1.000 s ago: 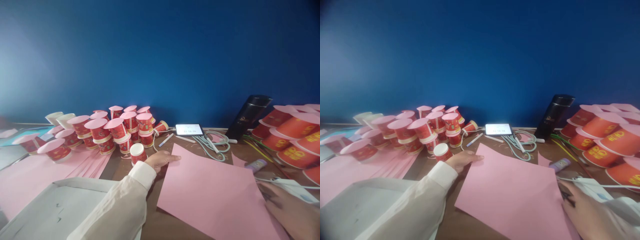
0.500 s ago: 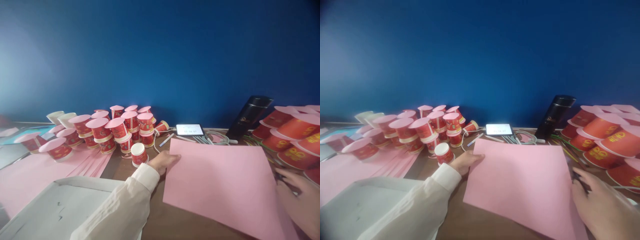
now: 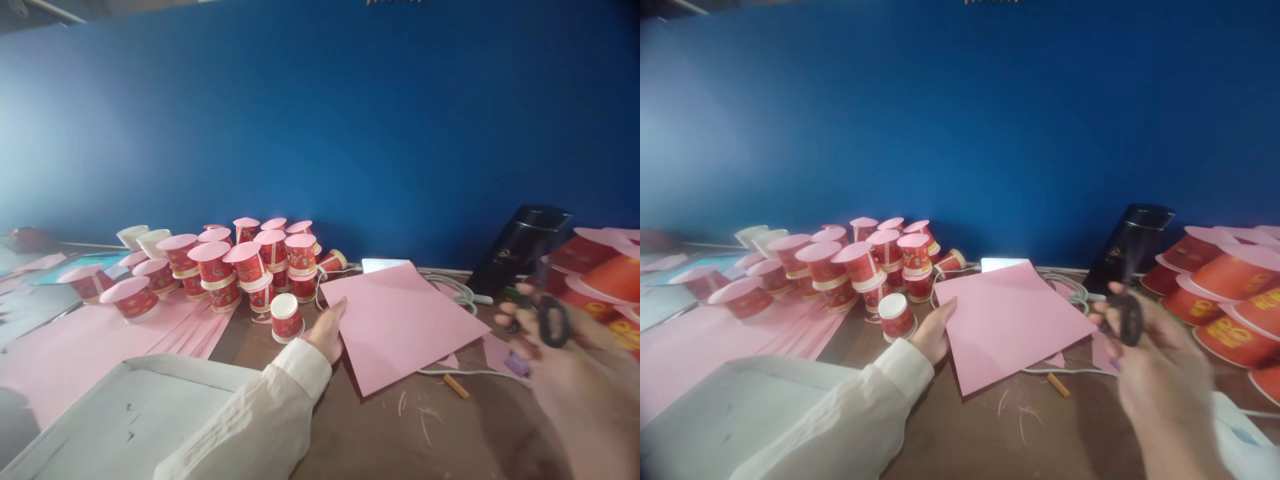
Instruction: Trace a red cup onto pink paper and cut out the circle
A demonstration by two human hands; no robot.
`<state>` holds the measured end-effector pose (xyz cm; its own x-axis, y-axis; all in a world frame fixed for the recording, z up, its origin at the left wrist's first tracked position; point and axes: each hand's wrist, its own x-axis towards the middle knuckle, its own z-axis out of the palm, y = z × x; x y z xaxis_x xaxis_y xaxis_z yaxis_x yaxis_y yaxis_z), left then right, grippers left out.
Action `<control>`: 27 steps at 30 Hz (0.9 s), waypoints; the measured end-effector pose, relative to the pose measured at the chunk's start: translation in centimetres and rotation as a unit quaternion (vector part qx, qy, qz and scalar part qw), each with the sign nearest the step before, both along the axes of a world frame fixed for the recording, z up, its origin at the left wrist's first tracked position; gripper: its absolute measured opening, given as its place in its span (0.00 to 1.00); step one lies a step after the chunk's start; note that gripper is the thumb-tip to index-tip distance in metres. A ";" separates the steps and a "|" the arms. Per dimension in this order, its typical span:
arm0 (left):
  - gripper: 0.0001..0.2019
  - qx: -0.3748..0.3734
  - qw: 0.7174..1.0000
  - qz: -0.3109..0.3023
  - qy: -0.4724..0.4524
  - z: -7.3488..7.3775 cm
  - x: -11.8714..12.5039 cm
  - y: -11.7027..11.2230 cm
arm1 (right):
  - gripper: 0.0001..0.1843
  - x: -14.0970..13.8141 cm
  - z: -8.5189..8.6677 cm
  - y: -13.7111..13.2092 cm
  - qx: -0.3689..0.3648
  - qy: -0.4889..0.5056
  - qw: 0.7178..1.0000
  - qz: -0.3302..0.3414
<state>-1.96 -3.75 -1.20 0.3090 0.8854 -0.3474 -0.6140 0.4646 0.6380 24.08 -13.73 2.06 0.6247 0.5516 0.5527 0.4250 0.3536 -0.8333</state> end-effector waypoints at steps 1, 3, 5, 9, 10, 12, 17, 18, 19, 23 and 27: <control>0.11 -0.018 0.999 -0.003 -0.029 0.2 0.0 -0.2 | 0.23 -2.1 0.0 0.2 -0.023 0.130 0.991 0.037; 0.12 -0.044 0.996 0.004 -0.077 0.6 0.2 -0.7 | 0.25 -4.9 -0.4 0.6 -0.065 0.284 0.954 0.069; 0.13 -0.060 0.995 0.002 -0.081 0.7 0.5 -1.4 | 0.28 -6.0 -1.2 0.7 -0.114 0.341 0.928 0.091; 0.13 -0.067 0.994 -0.032 -0.076 0.5 1.3 -2.6 | 0.27 -5.5 -2.3 0.4 -0.162 0.366 0.899 0.176; 0.13 -0.068 0.994 -0.034 -0.079 0.5 1.4 -2.8 | 0.27 -5.4 -2.4 0.3 -0.170 0.375 0.890 0.198; 0.13 -0.079 0.993 -0.038 -0.083 0.5 1.6 -3.2 | 0.25 -5.5 -2.3 0.1 -0.184 0.391 0.872 0.231; 0.11 -0.122 0.986 -0.059 -0.095 0.6 1.8 -3.9 | 0.17 -6.0 -2.4 -0.1 -0.200 0.431 0.836 0.273; 0.11 -0.126 0.985 -0.064 -0.097 0.6 1.9 -4.0 | 0.17 -6.1 -2.4 -0.1 -0.197 0.436 0.831 0.283; 0.12 -0.127 0.985 -0.068 -0.098 0.6 2.0 -4.1 | 0.16 -6.1 -2.4 -0.1 -0.196 0.435 0.827 0.296; 0.15 -0.132 0.986 -0.069 -0.072 0.3 2.4 -4.2 | 0.21 -6.3 -2.5 -0.5 -0.194 0.406 0.812 0.371; 0.16 -0.123 0.987 -0.079 -0.071 0.2 2.2 -3.5 | 0.23 -6.3 -3.1 -0.7 -0.213 0.414 0.785 0.407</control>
